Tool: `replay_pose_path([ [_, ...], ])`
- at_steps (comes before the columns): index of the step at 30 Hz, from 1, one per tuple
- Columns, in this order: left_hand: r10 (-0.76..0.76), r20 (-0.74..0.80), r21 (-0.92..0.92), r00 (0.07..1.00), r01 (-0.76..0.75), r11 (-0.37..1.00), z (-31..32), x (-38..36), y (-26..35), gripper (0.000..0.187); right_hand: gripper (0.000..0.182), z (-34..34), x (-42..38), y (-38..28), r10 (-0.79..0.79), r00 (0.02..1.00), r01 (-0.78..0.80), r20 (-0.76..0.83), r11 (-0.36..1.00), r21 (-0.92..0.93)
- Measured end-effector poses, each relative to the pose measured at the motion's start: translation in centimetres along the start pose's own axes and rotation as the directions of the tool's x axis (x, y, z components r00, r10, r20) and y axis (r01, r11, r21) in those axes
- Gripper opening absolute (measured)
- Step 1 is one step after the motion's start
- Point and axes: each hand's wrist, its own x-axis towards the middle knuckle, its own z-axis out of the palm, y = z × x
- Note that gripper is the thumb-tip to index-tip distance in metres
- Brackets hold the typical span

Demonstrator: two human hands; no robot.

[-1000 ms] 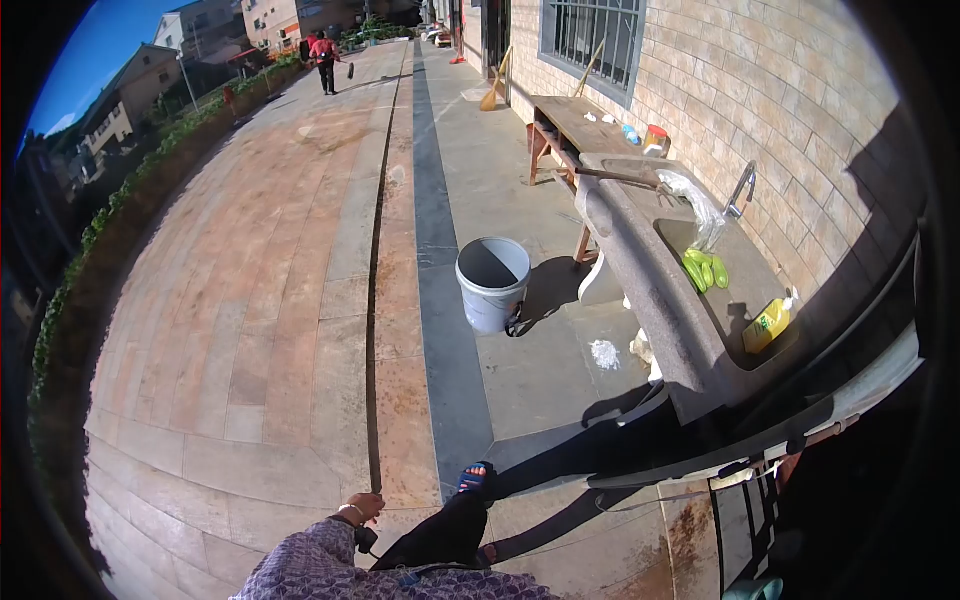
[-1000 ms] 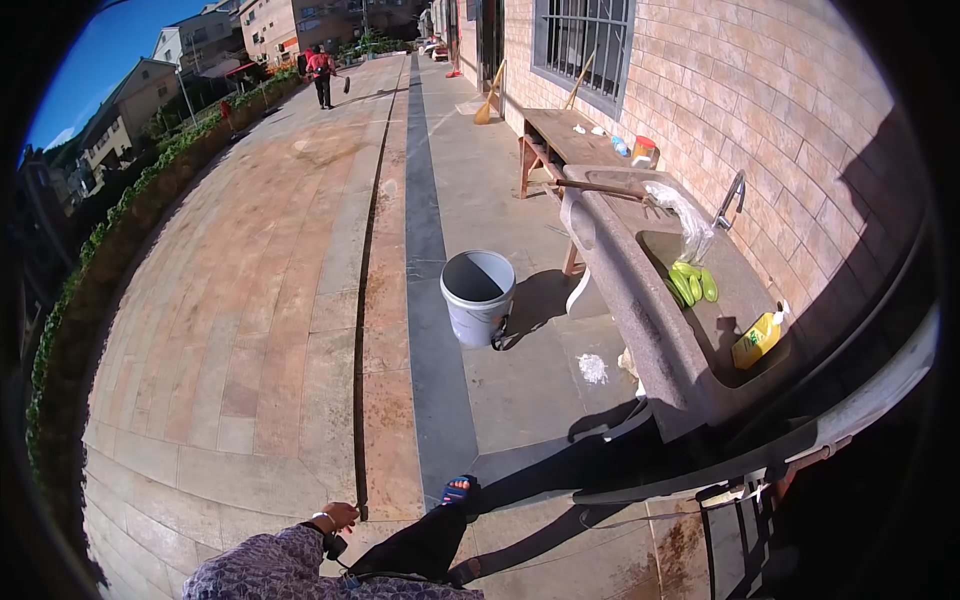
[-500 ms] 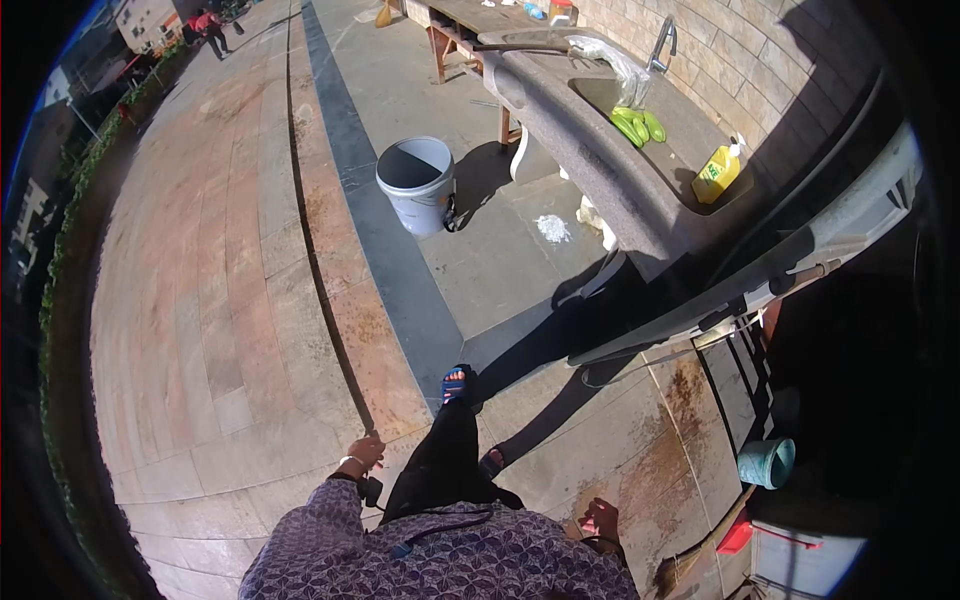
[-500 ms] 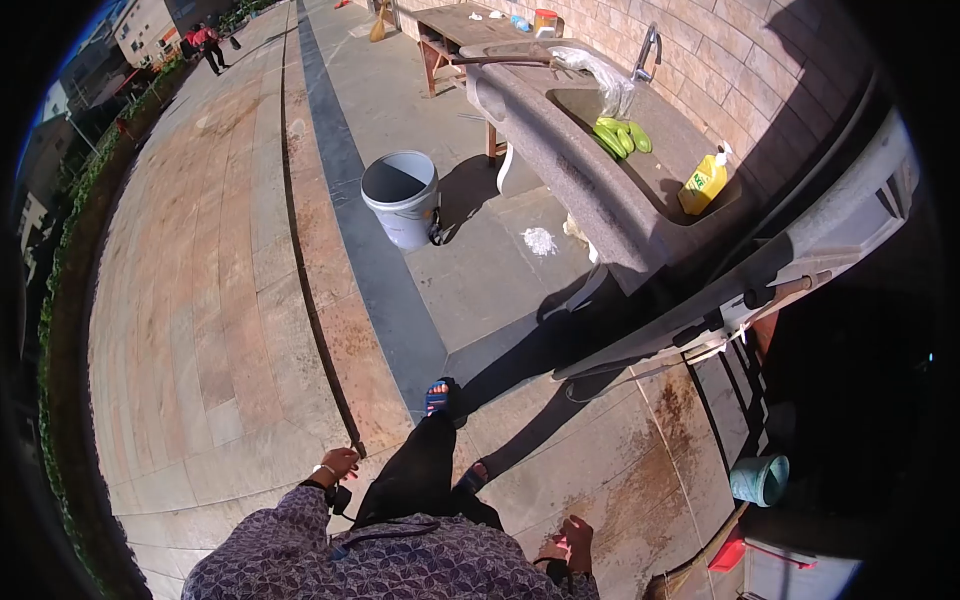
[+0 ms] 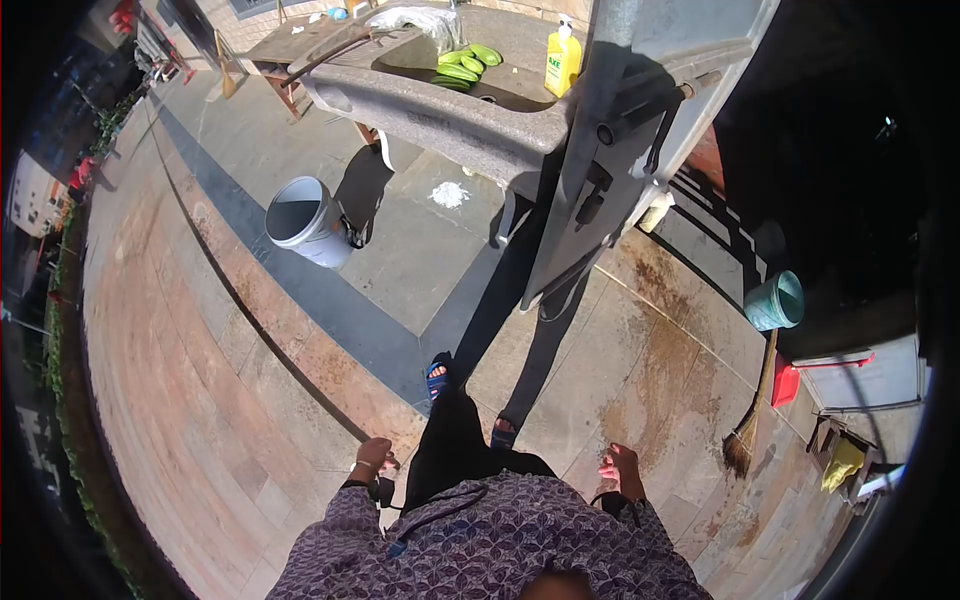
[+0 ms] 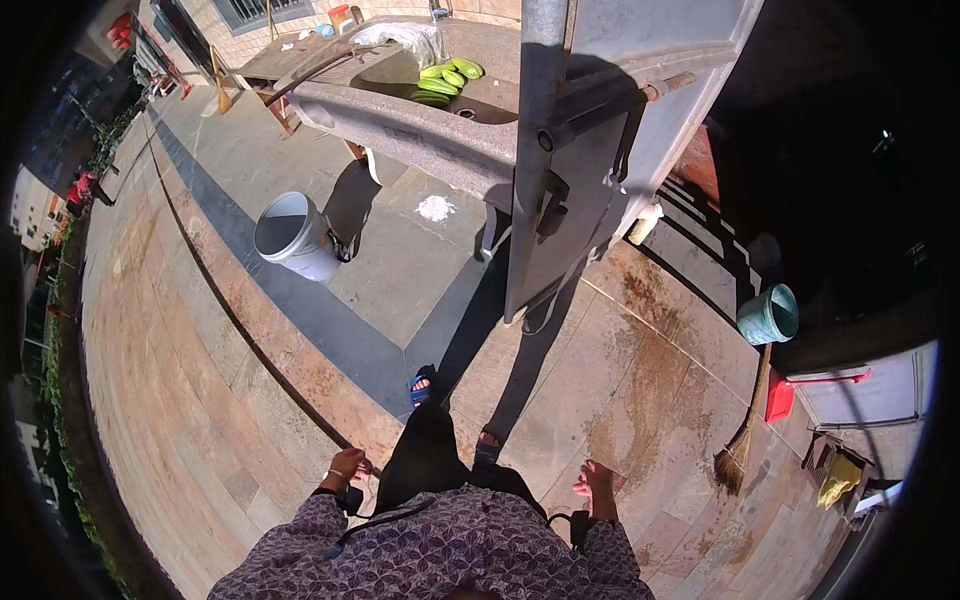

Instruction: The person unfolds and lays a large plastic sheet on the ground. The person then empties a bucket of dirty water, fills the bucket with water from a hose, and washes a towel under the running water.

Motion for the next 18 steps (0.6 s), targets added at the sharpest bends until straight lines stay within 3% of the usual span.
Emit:
replay_pose_path([
  [3,-0.003,0.066,0.05,0.998,0.0,0.999,1.6,0.2,3.8,0.034,0.047,-1.6,-0.2,2.2,-0.004,0.999,0.007,-0.052,0.997,0.074],
  [9,-0.025,0.126,0.138,0.992,0.007,0.99,3.5,2.5,9.4,0.034,0.049,-3.3,-1.8,7.0,0.126,0.98,-0.079,-0.156,0.957,0.277],
  [12,-0.074,0.164,0.178,0.984,0.044,0.983,3.5,3.7,11.0,0.033,0.047,-3.0,-1.7,8.7,0.238,0.959,-0.188,-0.152,0.94,0.285],
  [18,-0.159,0.198,0.171,0.967,0.125,0.977,4.6,6.8,14.8,0.026,0.045,-1.9,-0.2,4.2,0.255,0.953,-0.193,-0.16,0.925,0.327],
])
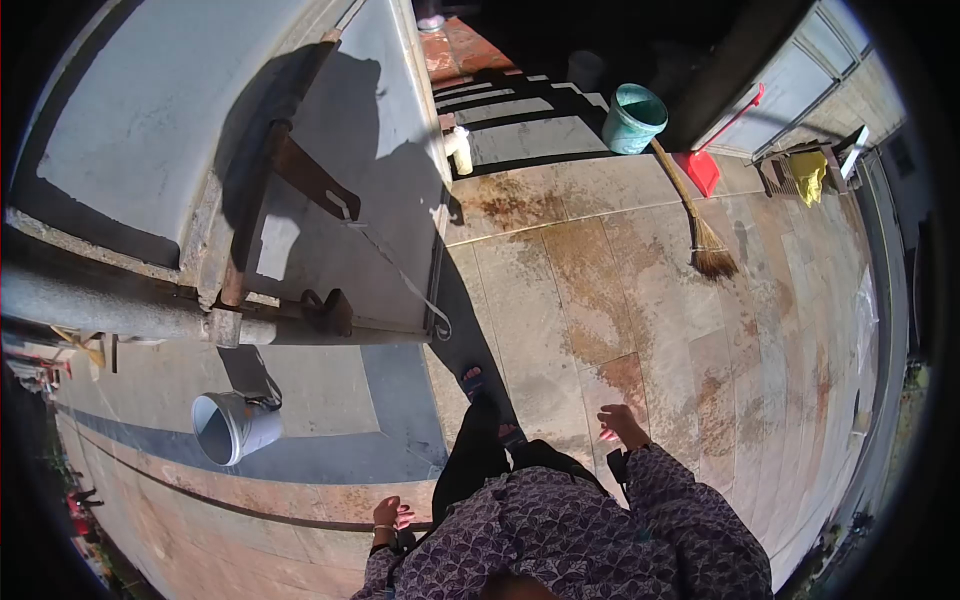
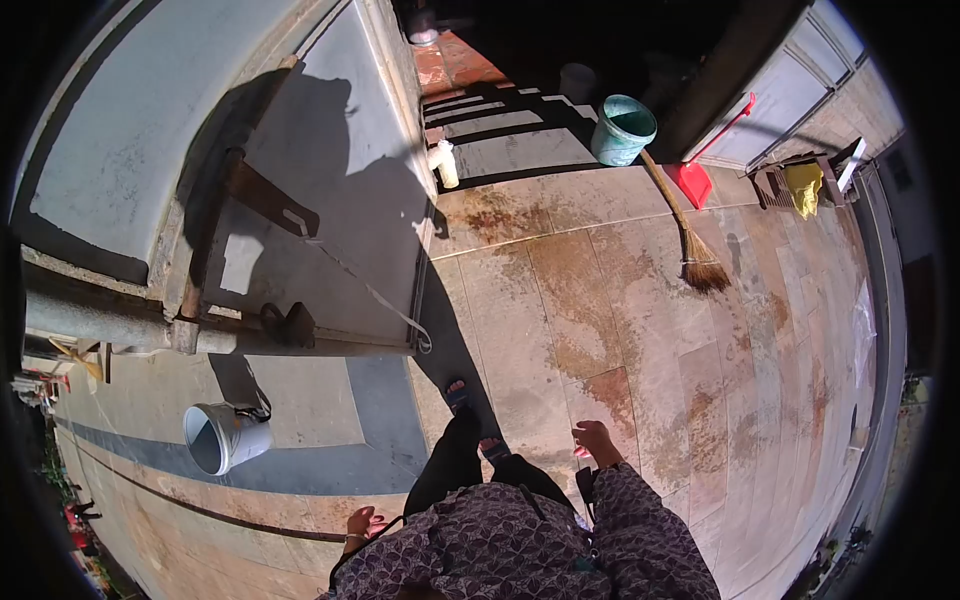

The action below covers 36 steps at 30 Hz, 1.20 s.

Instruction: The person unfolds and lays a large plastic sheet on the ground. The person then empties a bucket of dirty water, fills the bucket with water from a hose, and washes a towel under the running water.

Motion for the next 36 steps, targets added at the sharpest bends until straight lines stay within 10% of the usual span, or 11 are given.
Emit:
replay_pose_path([
  [9,0.006,0.271,0.456,0.962,-0.134,0.88,0.7,4.2,10.7,0.031,0.041,1.1,-0.1,-11.9,-0.263,0.964,0.264,-0.021,0.963,0.056],
  [11,-0.058,0.112,0.26,0.992,0.028,0.965,2.1,4.7,14.0,0.034,0.041,0.7,0.3,-13.0,-0.244,0.969,0.248,-0.042,0.961,0.119],
  [23,-0.052,0.168,0.578,0.984,-0.055,0.814,12.2,10.8,19.1,0.033,0.042,-11.0,7.8,-14.3,0.169,0.985,-0.153,-0.036,0.951,0.269],
  [36,-0.158,0.129,0.619,0.979,0.045,0.784,43.3,1.6,38.6,0.025,0.046,-30.5,17.6,-38.4,-0.082,0.965,0.158,-0.248,0.938,0.307],
])
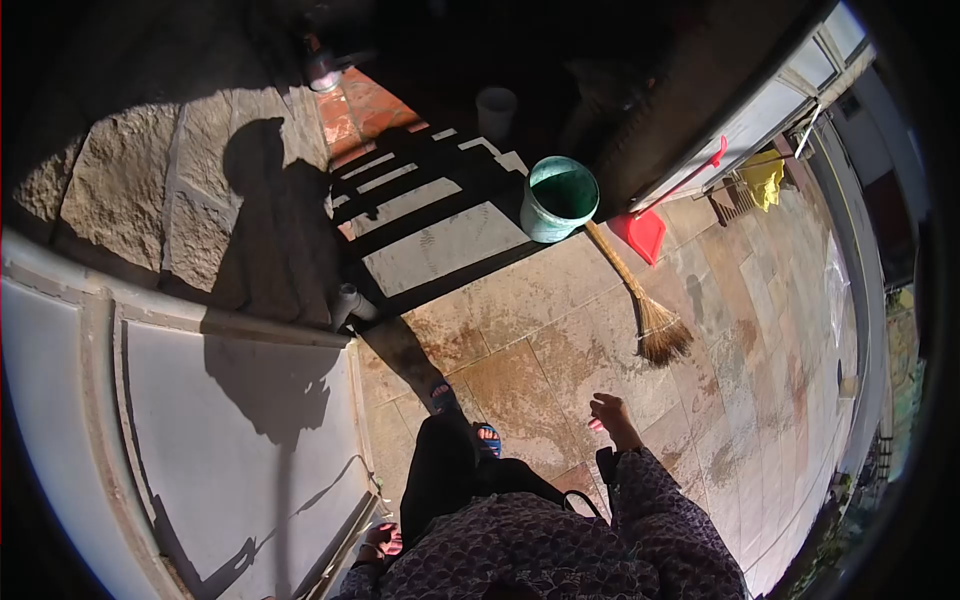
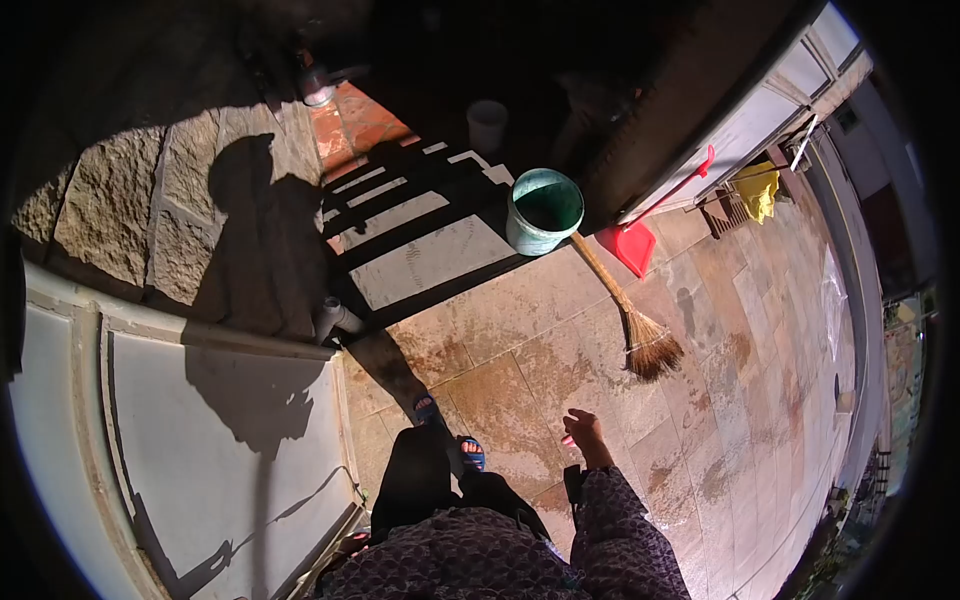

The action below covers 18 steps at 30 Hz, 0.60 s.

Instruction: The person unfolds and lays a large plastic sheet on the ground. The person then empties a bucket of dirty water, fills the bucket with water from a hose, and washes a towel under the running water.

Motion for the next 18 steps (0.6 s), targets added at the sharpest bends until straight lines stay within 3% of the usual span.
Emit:
replay_pose_path([
  [1,0.083,-0.016,0.081,0.996,-0.081,0.993,0.5,-1.5,3.3,0.023,0.046,0.4,1.0,-1.2,0.002,1.0,-0.002,0.031,1.0,-0.022],
  [2,0.083,-0.017,0.081,0.996,-0.082,0.993,0.4,-1.1,5.3,0.023,0.045,0.8,1.9,-2.5,0.005,0.999,0.001,0.05,0.995,-0.104],
  [5,0.048,0.023,0.068,0.999,-0.05,0.996,-0.2,1.1,12.5,0.019,0.044,2.0,5.4,-5.1,0.063,0.997,-0.056,0.049,0.99,-0.127],
  [11,0.037,0.049,-0.027,0.998,-0.035,0.999,-3.4,5.5,30.7,0.026,0.044,3.7,9.2,-12.6,0.176,0.984,-0.176,-0.003,0.984,-0.003],
  [15,0.177,-0.018,0.069,0.984,-0.175,0.982,-5.8,2.7,46.0,0.029,0.043,6.7,12.1,-19.1,0.241,0.97,-0.241,-0.025,0.97,-0.013],
  [16,0.213,-0.019,0.096,0.977,-0.211,0.973,-6.6,2.5,49.1,0.029,0.042,7.4,13.0,-20.3,0.262,0.965,-0.26,-0.008,0.96,0.106],
  [18,0.302,-0.075,0.091,0.95,-0.295,0.951,-6.5,1.2,55.9,0.031,0.043,8.7,14.3,-22.7,0.237,0.971,-0.239,0.026,0.961,0.14],
])
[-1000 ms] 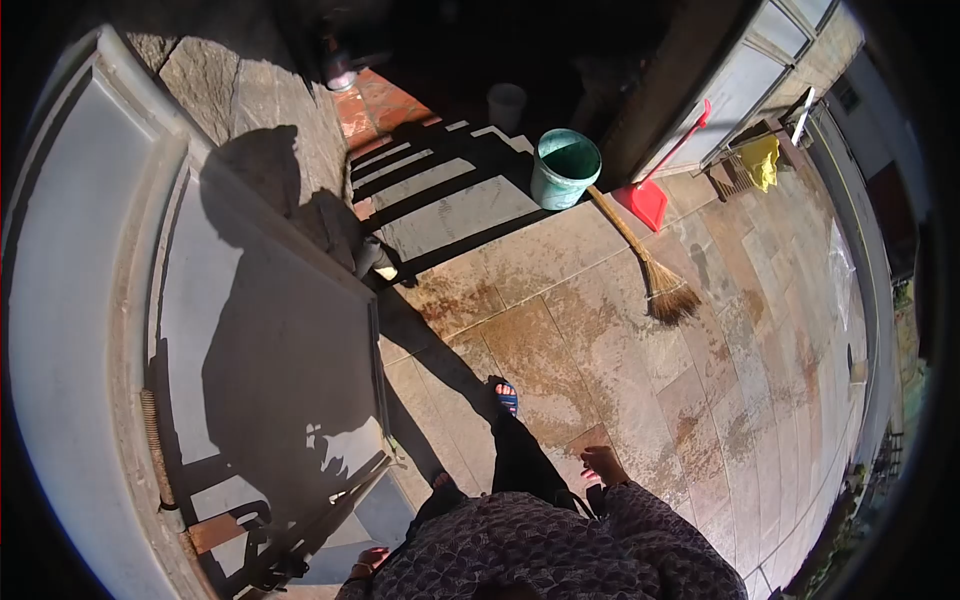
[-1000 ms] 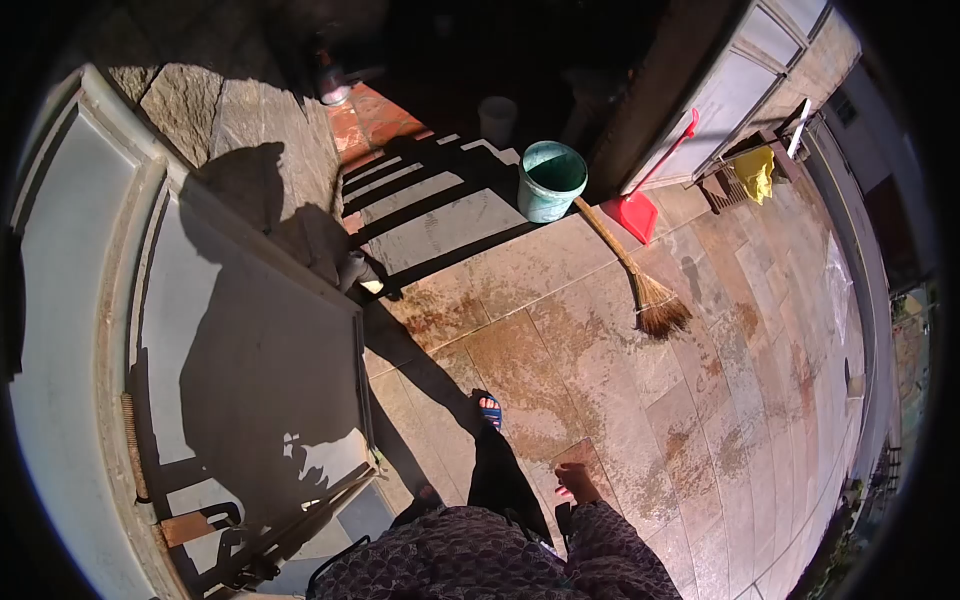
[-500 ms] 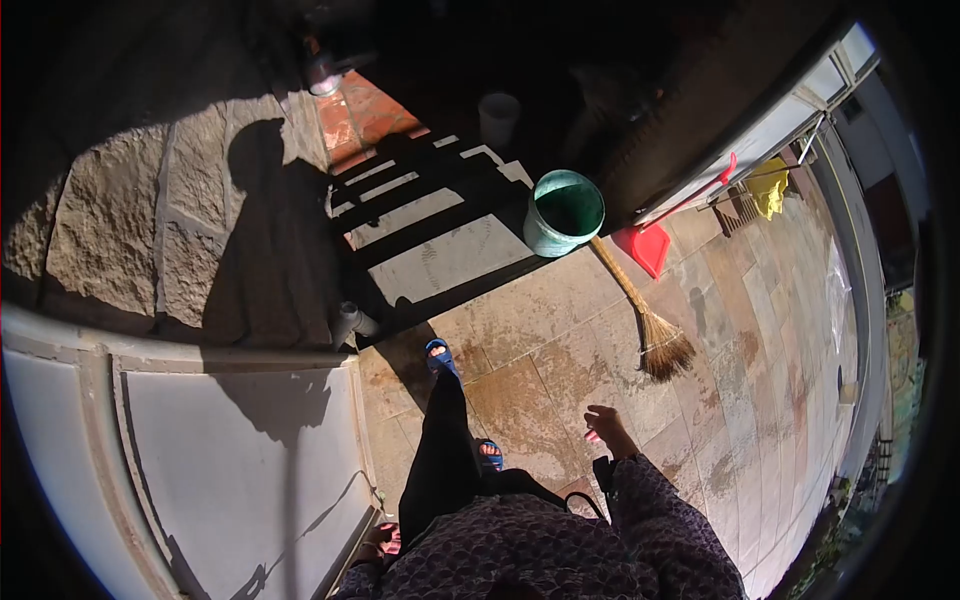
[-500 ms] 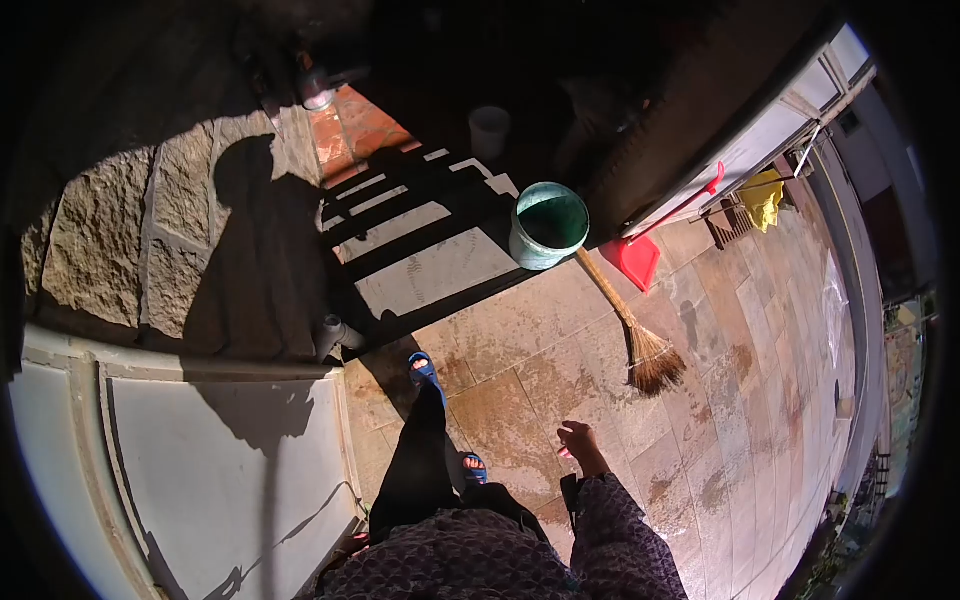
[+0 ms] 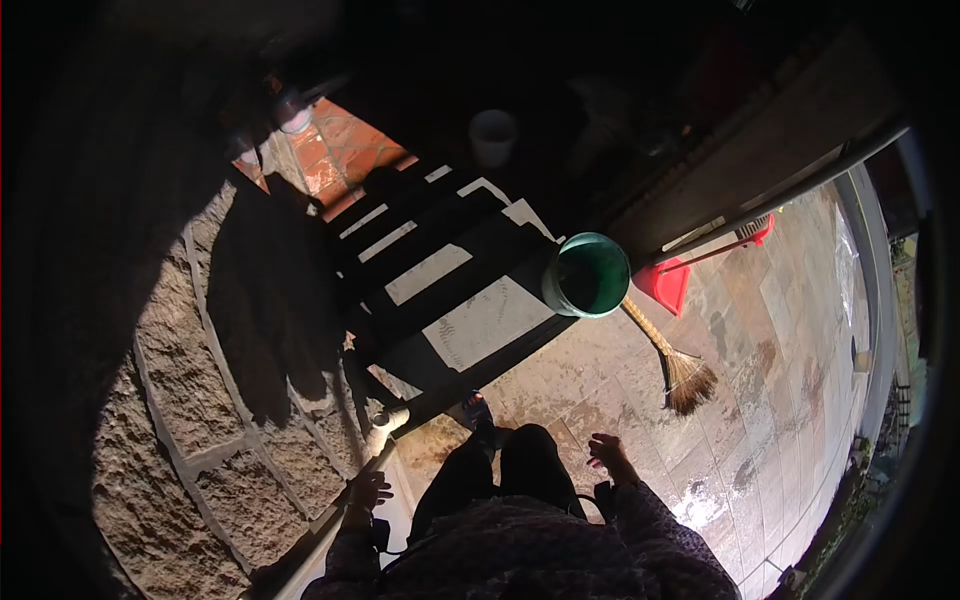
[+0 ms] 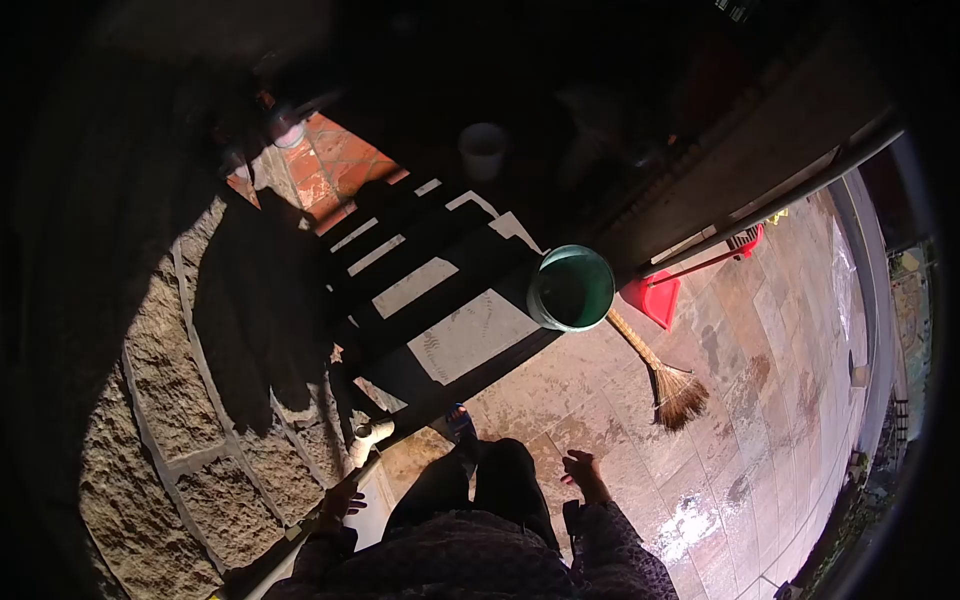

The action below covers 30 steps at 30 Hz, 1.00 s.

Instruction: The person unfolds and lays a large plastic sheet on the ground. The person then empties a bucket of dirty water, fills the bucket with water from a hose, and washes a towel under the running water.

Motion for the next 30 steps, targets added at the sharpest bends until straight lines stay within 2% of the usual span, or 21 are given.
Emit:
replay_pose_path([
  [3,0.097,-0.008,0.034,0.995,-0.097,0.995,-0.8,2.9,6.6,0.036,0.043,1.8,0.8,-4.4,-0.014,0.999,0.013,0.037,1.0,0.01],
  [4,0.086,-0.027,0.026,0.996,-0.085,0.996,-0.8,3.4,8.8,0.035,0.044,2.3,1.0,-5.8,0.001,0.999,-0.001,0.039,1.0,0.0],
  [5,0.073,-0.056,-0.002,0.996,-0.074,0.997,-0.5,3.8,10.8,0.031,0.045,2.7,1.3,-7.4,0.016,0.999,-0.015,0.042,1.0,-0.012],
  [7,0.091,-0.045,0.004,0.995,-0.091,0.996,-0.5,5.9,13.3,0.026,0.045,3.1,2.1,-10.6,0.015,0.999,-0.014,0.045,1.0,-0.018],
  [9,0.044,-0.001,-0.009,0.999,-0.044,0.999,-0.4,8.1,15.9,0.023,0.046,3.0,4.4,-13.1,0.011,1.0,-0.01,0.017,0.998,-0.064],
  [10,0.054,-0.007,0.07,0.998,-0.054,0.996,-0.3,9.3,16.9,0.018,0.045,2.9,5.9,-14.2,0.011,1.0,-0.01,0.013,0.997,-0.071],
  [11,0.073,-0.044,0.073,0.996,-0.069,0.995,0.4,9.8,18.4,0.016,0.045,3.1,7.2,-15.7,0.004,1.0,-0.003,0.011,0.998,-0.065],
  [13,-0.08,0.044,0.039,0.996,0.078,0.996,0.3,13.5,20.2,0.035,0.044,3.1,10.4,-19.3,0.011,1.0,-0.011,0.017,1.0,-0.03],
  [14,-0.055,0.044,0.12,0.998,0.049,0.992,0.4,15.5,20.9,0.031,0.043,3.1,12.5,-20.8,0.03,0.999,-0.03,0.021,1.0,0.009],
  [15,-0.053,0.12,0.067,0.991,0.045,0.997,0.3,17.5,21.8,0.03,0.043,3.2,13.9,-23.2,0.025,1.0,-0.025,-0.01,1.0,-0.003],
  [16,-0.061,0.114,0.092,0.992,0.05,0.994,0.3,18.8,24.0,0.03,0.042,3.2,16.0,-24.7,-0.031,0.999,0.034,-0.039,0.996,0.08],
  [18,-0.171,0.093,0.186,0.981,0.151,0.971,1.8,19.7,26.9,0.031,0.041,3.2,16.8,-27.4,-0.096,0.993,0.108,-0.073,0.976,0.187],
  [19,-0.136,0.102,0.202,0.985,0.114,0.973,1.9,21.1,28.6,0.032,0.04,3.1,16.3,-30.0,-0.143,0.987,0.156,-0.075,0.964,0.215],
  [21,-0.155,0.084,0.203,0.984,0.135,0.97,2.9,22.9,33.6,0.032,0.04,2.7,16.2,-33.6,-0.147,0.985,0.159,-0.086,0.973,0.168],
  [22,-0.112,0.117,0.24,0.987,0.081,0.967,3.1,24.1,35.7,0.033,0.04,2.9,16.5,-34.8,-0.149,0.985,0.159,-0.085,0.98,0.116],
  [23,-0.063,0.103,0.298,0.993,0.03,0.954,3.6,24.4,38.2,0.03,0.041,2.7,17.6,-35.0,-0.151,0.982,0.166,-0.11,0.976,0.141],
  [25,-0.028,0.226,0.354,0.974,-0.055,0.933,3.2,28.0,41.9,0.03,0.041,2.6,18.5,-35.7,-0.129,0.981,0.167,-0.148,0.943,0.288],
  [26,0.034,0.156,0.316,0.987,-0.083,0.945,4.4,27.7,44.8,0.026,0.039,2.7,18.7,-36.4,-0.091,0.976,0.152,-0.195,0.934,0.324],
  [27,-0.021,0.193,0.357,0.981,-0.05,0.933,5.1,27.3,48.2,0.024,0.039,2.9,18.9,-37.0,-0.086,0.977,0.149,-0.198,0.932,0.33],
  [29,-0.075,0.162,0.51,0.984,-0.018,0.86,6.4,30.4,52.7,0.027,0.04,3.2,20.2,-37.8,-0.068,0.955,0.187,-0.29,0.893,0.41],
  [30,-0.082,0.16,0.556,0.984,-0.021,0.831,6.9,33.0,54.4,0.03,0.041,3.5,21.5,-38.2,-0.053,0.944,0.172,-0.326,0.921,0.349],
])
